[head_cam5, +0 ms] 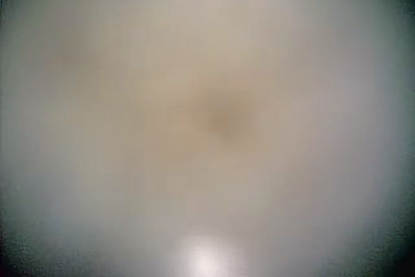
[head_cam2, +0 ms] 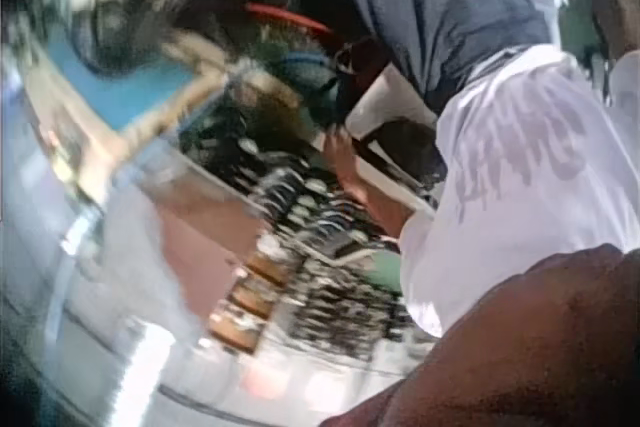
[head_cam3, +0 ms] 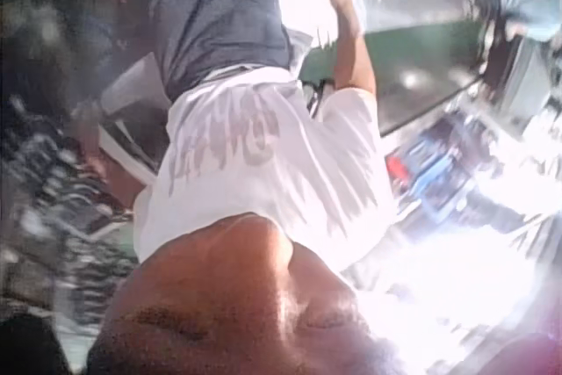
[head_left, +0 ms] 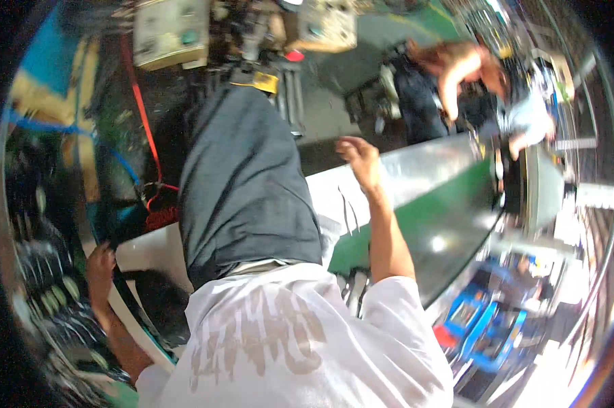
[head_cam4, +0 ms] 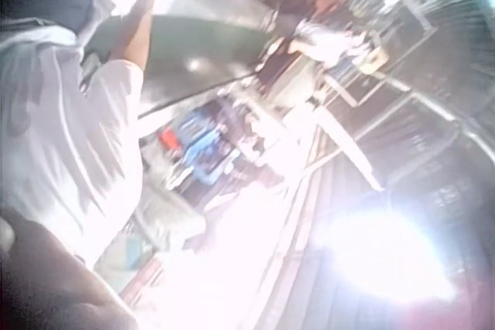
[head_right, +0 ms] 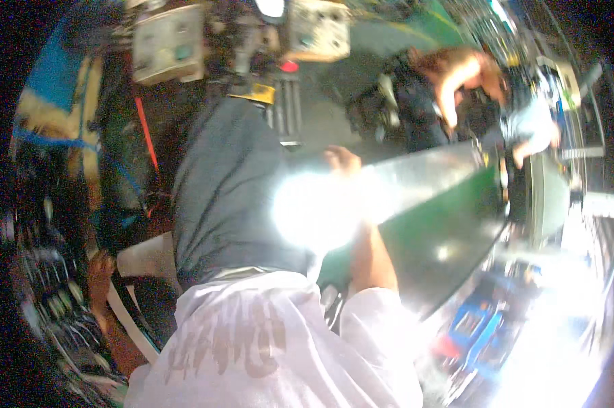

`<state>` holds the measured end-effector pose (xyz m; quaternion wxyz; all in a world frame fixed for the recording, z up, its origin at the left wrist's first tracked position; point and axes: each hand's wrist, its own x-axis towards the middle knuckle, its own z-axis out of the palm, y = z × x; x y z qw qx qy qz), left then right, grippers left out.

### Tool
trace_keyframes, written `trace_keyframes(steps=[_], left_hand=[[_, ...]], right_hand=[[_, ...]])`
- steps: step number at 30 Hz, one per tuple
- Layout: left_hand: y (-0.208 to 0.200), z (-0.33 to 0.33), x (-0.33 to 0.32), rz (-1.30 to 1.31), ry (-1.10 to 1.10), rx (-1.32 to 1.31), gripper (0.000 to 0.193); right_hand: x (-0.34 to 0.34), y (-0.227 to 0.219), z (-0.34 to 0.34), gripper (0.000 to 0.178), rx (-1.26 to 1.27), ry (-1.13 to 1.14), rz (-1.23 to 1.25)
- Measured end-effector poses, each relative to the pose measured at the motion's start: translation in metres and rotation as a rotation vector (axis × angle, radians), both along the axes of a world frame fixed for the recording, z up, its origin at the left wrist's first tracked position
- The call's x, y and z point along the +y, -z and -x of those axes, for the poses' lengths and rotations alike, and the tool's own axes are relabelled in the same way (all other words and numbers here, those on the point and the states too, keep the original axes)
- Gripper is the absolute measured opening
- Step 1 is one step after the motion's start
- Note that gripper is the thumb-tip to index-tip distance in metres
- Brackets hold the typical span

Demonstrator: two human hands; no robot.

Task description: The person repairs black leather shoes by attaching white soles using a hammer and a metal tool. They repeatedly pick up shoes from a conveyor belt, place them on a padded work surface, and strike the sole edges to secure them. The person handles the shoes one at a time, rotating them to work on different sections of the sole.

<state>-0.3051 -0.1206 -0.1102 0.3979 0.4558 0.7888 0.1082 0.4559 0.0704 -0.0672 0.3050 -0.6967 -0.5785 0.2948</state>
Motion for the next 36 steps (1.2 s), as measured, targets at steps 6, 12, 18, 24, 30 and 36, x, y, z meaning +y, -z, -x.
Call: trace_keyframes(steps=[6,12,18,24,30,36], left_hand=[[-0.119,-0.327,0.221,-0.516,0.904,-0.269,0.039],[-0.152,-0.455,0.250,-0.497,1.373,-0.380,0.043],[-0.125,-0.480,0.243,-0.304,1.596,-0.245,0.040],[-0.123,-0.500,0.231,-0.394,1.620,-0.306,0.039],[-0.121,-0.540,0.219,-0.107,1.243,-0.813,0.044],[-0.150,-0.586,0.249,-0.498,0.869,-0.929,0.062]], right_hand=[[-0.280,-0.001,-0.184,0.040,-0.189,0.874,0.159],[-0.585,0.012,-0.068,0.036,0.017,0.844,0.759],[-0.554,0.051,0.134,0.107,0.069,0.928,0.717],[-0.453,0.051,0.095,0.107,0.043,1.191,0.657],[-0.349,0.017,0.051,0.101,0.295,0.939,0.315],[-0.135,-0.102,0.063,0.094,0.604,0.620,0.206]])
